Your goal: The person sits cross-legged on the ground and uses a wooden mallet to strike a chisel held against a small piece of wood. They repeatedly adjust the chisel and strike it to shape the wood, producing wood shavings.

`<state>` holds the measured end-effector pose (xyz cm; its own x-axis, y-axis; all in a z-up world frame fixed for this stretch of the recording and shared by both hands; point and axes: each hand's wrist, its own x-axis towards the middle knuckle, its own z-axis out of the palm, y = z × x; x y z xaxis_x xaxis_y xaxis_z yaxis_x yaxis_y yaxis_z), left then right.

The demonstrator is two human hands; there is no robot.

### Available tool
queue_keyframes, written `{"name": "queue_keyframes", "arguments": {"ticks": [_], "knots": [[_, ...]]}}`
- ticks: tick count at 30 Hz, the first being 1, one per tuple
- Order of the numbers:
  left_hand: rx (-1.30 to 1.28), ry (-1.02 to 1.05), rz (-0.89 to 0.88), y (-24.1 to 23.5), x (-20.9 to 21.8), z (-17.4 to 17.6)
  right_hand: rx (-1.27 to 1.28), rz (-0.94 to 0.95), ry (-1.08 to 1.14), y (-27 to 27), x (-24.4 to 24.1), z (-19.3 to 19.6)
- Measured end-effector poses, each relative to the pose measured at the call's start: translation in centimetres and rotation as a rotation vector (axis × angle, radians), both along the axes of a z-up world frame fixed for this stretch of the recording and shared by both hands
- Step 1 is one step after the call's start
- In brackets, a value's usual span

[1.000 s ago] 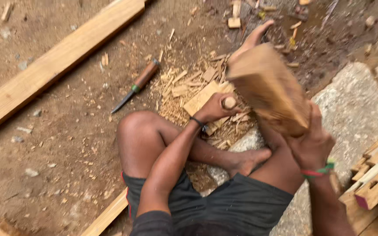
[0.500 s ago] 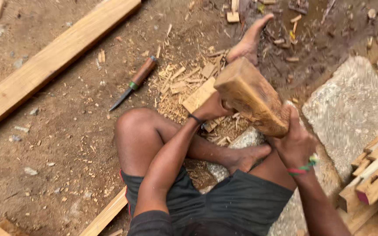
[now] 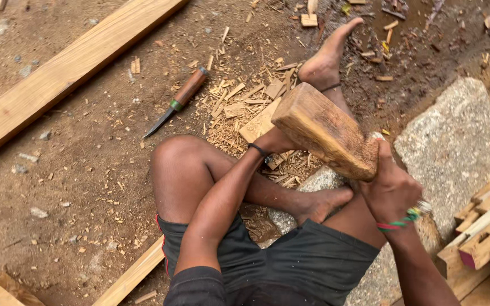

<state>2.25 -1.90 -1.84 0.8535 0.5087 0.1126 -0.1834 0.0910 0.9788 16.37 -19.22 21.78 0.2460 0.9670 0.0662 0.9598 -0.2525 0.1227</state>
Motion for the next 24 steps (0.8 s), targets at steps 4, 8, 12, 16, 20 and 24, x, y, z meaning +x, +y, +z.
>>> {"name": "queue_keyframes", "arguments": {"ticks": [4, 8, 12, 16, 20, 24], "knots": [[-0.22, -0.013, -0.024, 0.0, -0.4, 1.6, 0.073, -0.011, 0.003, 0.6, 0.4, 3.3], [0.025, 0.061, -0.024, 0.5, -0.7, 3.2, 0.387, 0.064, 0.222, -0.2, 0.3, 2.8], [0.005, 0.3, -0.141, 0.9, -0.4, 2.4, 0.004, 0.086, -0.117, 0.2, 1.3, -0.6], [0.116, -0.006, 0.071, 1.1, -0.3, 2.5, 0.048, 0.005, 0.01, 0.6, 1.3, 1.5], [0.078, 0.192, -0.137, 1.5, -0.4, 2.4, 0.365, -0.031, 0.171, -0.4, 0.7, 2.7], [0.046, 0.193, -0.176, 1.2, 0.3, 2.1, 0.388, 0.043, 0.293, -0.6, 0.1, 0.0]]}}
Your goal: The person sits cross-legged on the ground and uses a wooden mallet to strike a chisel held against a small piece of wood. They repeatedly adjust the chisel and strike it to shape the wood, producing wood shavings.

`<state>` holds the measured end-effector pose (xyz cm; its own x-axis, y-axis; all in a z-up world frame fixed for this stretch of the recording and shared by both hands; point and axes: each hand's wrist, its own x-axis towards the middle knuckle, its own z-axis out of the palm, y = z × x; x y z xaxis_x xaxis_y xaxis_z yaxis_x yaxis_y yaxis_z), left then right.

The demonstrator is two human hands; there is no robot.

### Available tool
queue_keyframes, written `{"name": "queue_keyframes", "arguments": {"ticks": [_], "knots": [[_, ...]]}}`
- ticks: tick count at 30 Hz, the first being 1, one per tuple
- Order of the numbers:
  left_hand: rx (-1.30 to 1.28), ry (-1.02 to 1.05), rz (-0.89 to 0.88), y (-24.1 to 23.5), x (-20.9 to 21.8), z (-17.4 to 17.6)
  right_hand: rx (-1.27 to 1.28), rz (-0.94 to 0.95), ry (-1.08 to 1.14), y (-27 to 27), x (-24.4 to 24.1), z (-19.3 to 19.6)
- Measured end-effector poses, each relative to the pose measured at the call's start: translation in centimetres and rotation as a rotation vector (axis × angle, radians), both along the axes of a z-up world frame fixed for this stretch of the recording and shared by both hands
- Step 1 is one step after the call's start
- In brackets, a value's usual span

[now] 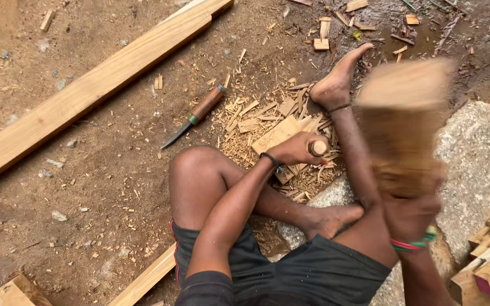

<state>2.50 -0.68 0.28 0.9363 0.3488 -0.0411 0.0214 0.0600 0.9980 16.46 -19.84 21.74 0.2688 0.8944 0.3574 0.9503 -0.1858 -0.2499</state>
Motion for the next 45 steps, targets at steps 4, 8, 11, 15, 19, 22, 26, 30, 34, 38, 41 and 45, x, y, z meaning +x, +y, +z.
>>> {"name": "queue_keyframes", "arguments": {"ticks": [4, 8, 11, 15, 19, 22, 26, 30, 34, 38, 41, 45], "knots": [[-0.06, -0.036, -0.014, -0.1, 0.1, -0.2, -0.445, -0.061, -0.295, 1.2, 0.2, -1.5], [-0.058, 0.045, -0.07, 0.8, -0.7, 0.1, -0.522, -0.111, -0.374, 1.7, 1.7, -1.0], [-0.36, -0.281, 0.132, 2.9, -1.7, -0.6, -0.449, -0.14, -0.255, 1.4, 2.0, -2.7], [-0.392, -0.158, 0.299, 5.4, -3.4, -2.7, -0.49, -0.311, -0.113, -1.5, 2.4, -4.7], [-0.308, -0.047, 0.38, 3.8, -1.7, -1.8, -0.383, -0.435, -0.116, -7.5, 3.2, -5.2], [-0.074, -0.147, 0.443, 2.9, -1.4, 0.7, -0.413, -0.589, 0.047, -11.4, 3.8, -6.6], [0.139, -0.099, 0.422, 3.0, -2.3, 4.3, -0.32, -0.582, 0.092, -16.1, 4.4, -8.4], [0.192, -0.104, 0.476, 2.2, -2.2, 6.0, -0.419, -0.631, 0.144, -15.9, 5.7, -9.9], [0.13, -0.049, 0.416, 1.9, -2.3, 6.2, -0.668, -0.68, -0.031, -13.2, 4.5, -9.9], [0.196, -0.174, 0.479, 1.8, -2.0, 5.1, -0.726, -0.594, -0.145, -12.5, 2.5, -9.3], [0.167, -0.035, 0.409, 1.3, -1.6, 4.5, -0.687, -0.534, -0.157, -12.7, 2.3, -9.1], [0.064, -0.113, 0.444, 1.5, -1.7, 3.9, -0.668, -0.504, -0.156, -12.5, 2.6, -9.3]]}}
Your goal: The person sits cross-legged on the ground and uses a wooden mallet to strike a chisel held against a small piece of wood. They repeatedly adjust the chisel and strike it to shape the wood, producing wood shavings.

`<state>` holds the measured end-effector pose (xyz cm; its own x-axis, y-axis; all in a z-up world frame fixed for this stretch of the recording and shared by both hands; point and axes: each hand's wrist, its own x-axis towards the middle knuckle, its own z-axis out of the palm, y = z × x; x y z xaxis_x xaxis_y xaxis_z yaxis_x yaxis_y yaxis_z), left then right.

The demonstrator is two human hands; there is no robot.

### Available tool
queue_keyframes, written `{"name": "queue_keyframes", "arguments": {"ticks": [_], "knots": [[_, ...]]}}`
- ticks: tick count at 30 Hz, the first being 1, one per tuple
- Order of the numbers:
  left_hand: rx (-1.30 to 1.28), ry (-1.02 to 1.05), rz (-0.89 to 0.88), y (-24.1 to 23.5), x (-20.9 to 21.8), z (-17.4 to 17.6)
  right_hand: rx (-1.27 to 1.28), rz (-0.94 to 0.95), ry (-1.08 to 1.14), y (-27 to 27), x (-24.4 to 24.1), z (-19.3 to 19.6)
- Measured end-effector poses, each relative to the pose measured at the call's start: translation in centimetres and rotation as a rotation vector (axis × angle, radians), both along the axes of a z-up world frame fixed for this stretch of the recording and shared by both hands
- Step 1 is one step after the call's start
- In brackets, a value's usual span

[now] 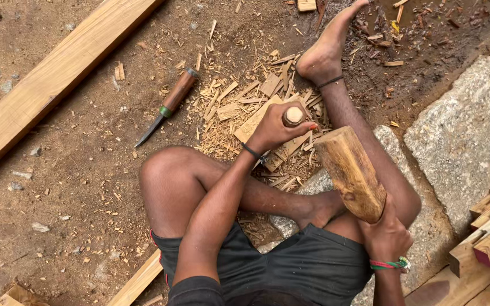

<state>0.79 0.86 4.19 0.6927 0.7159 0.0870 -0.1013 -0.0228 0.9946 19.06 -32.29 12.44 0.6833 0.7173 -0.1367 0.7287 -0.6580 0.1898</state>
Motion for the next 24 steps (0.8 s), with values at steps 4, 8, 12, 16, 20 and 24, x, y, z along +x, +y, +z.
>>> {"name": "queue_keyframes", "arguments": {"ticks": [4, 8, 12, 16, 20, 24], "knots": [[-0.072, 0.072, -0.031, 0.1, 0.5, -0.4, 0.004, 0.021, -0.045, 0.0, -0.7, 0.3], [-0.04, 0.124, -0.125, -0.2, 1.0, -0.5, 0.0, 0.028, -0.042, 0.6, -1.2, 0.7], [0.006, 0.154, -0.022, -0.5, 1.7, -0.2, 0.007, 0.049, -0.049, 1.1, -1.6, 1.1], [0.073, 0.126, -0.035, -0.2, 1.9, -0.3, -0.041, 0.04, -0.055, 1.1, -1.7, 1.2], [0.068, 0.151, -0.01, -0.2, 2.3, -0.3, -0.014, 0.056, -0.05, 0.8, -1.1, 1.2], [-0.022, 0.156, -0.058, -0.4, 2.1, 0.0, 0.004, 0.043, -0.016, 0.7, -1.0, 1.0]]}}
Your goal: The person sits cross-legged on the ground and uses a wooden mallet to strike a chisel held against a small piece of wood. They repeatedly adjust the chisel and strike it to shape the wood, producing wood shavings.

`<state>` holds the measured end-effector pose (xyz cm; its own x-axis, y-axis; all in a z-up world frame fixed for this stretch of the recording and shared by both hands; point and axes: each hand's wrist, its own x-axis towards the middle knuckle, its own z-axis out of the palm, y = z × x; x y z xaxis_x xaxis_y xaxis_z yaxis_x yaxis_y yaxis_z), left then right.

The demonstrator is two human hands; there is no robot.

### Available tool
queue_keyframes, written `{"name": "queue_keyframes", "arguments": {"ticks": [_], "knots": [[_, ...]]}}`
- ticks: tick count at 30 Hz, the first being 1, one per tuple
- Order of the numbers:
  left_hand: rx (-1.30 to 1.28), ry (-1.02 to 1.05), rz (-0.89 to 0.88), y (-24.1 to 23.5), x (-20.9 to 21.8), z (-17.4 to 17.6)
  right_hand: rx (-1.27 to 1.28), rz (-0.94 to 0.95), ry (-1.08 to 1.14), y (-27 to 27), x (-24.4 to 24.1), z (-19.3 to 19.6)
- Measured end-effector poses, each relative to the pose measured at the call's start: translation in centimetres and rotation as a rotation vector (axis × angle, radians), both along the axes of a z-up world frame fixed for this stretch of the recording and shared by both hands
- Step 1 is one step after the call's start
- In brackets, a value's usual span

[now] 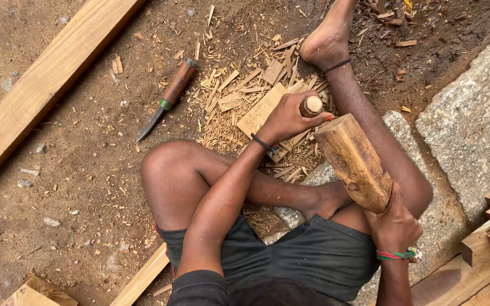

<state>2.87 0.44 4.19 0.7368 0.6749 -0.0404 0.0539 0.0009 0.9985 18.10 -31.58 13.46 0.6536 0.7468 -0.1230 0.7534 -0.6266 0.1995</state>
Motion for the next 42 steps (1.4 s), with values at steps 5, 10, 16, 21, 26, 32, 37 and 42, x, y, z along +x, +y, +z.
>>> {"name": "queue_keyframes", "arguments": {"ticks": [5, 10, 16, 21, 26, 32, 37, 42], "knots": [[0.065, 0.072, -0.016, -0.2, 0.3, 0.7, 0.088, -0.082, 0.083, 0.4, 0.4, 1.1], [-0.017, 0.044, -0.02, 0.0, 0.2, 0.4, 0.486, -0.037, 0.245, 2.7, 0.9, 4.3], [0.004, 0.056, -0.044, -0.1, 0.4, 1.2, 0.723, 0.119, 0.198, 7.7, 2.8, 8.5], [0.055, -0.073, -0.014, -1.0, 0.3, -1.0, 0.361, 0.278, 0.077, 10.9, 1.2, 7.0], [-0.218, 0.111, -0.179, -2.2, -1.5, -1.4, 0.243, 0.307, 0.025, 12.4, 1.0, 10.5], [-0.205, 0.018, -0.021, -1.8, -1.3, 0.2, 0.663, 0.305, 0.066, 13.1, 0.4, 13.1], [-0.214, 0.033, -0.044, 0.9, 1.1, -1.3, 0.621, 0.22, 0.141, 11.1, 1.3, 12.6], [-0.182, -0.032, 0.002, 0.6, 1.5, -2.1, 0.384, 0.146, 0.08, 8.6, 1.1, 9.1]]}}
